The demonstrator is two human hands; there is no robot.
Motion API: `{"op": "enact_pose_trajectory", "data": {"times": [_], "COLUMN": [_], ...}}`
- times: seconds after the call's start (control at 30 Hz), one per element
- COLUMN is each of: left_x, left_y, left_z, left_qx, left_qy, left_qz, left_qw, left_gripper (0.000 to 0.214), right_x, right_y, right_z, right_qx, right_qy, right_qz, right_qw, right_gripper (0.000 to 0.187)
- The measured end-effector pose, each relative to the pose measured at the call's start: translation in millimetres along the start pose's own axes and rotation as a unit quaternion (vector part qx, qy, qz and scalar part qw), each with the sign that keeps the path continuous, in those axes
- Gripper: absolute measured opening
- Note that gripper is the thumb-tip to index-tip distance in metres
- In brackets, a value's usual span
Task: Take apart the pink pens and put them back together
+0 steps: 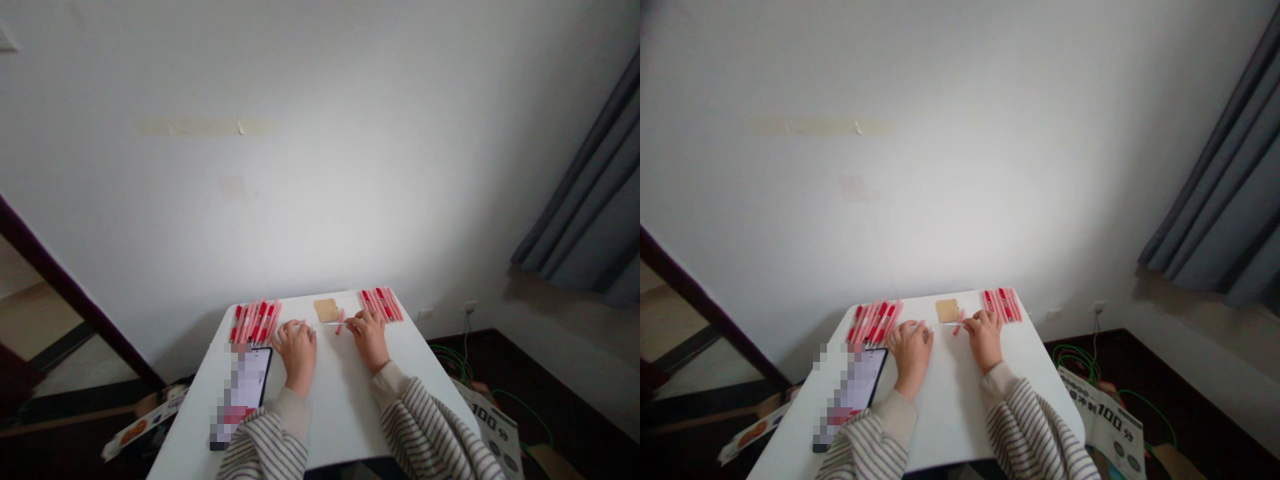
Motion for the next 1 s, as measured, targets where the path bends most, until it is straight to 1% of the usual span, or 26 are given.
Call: {"op": "enact_pose_trajectory", "data": {"times": [0.27,0.73,0.9,1.0], "left_x": [3.0,4.9,5.5,3.8], "left_y": [-0.8,-1.1,-1.8,-0.5], "left_z": [-1.1,-3.1,-4.1,-5.3], "left_qx": [0.0,0.005,0.004,0.002], "left_qy": [0.006,0.023,0.027,0.025], "left_qz": [-0.005,-0.001,0.016,0.042], "left_qw": [1.0,1.0,1.0,0.999], "left_gripper": [0.018,0.022,0.021,0.018], "right_x": [-2.3,-1.8,-1.8,-1.1], "right_y": [-1.2,-0.7,-0.3,0.4], "right_z": [-0.2,0.8,0.8,0.7], "right_qx": [0.003,-0.003,0.0,0.001], "right_qy": [-0.003,0.003,0.001,0.006], "right_qz": [-0.002,0.001,0.001,0.006], "right_qw": [1.0,1.0,1.0,1.0], "right_gripper": [0.012,0.012,0.013,0.013]}}
Point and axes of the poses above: each hand's wrist, its own z-axis away from the middle knuckle, its own x-axis out of the palm, y = z × x, the point moved 2 cm from there along -z, towards the middle knuckle, and after that the axes turned 7 degrees about y, right-handed, at the moved point
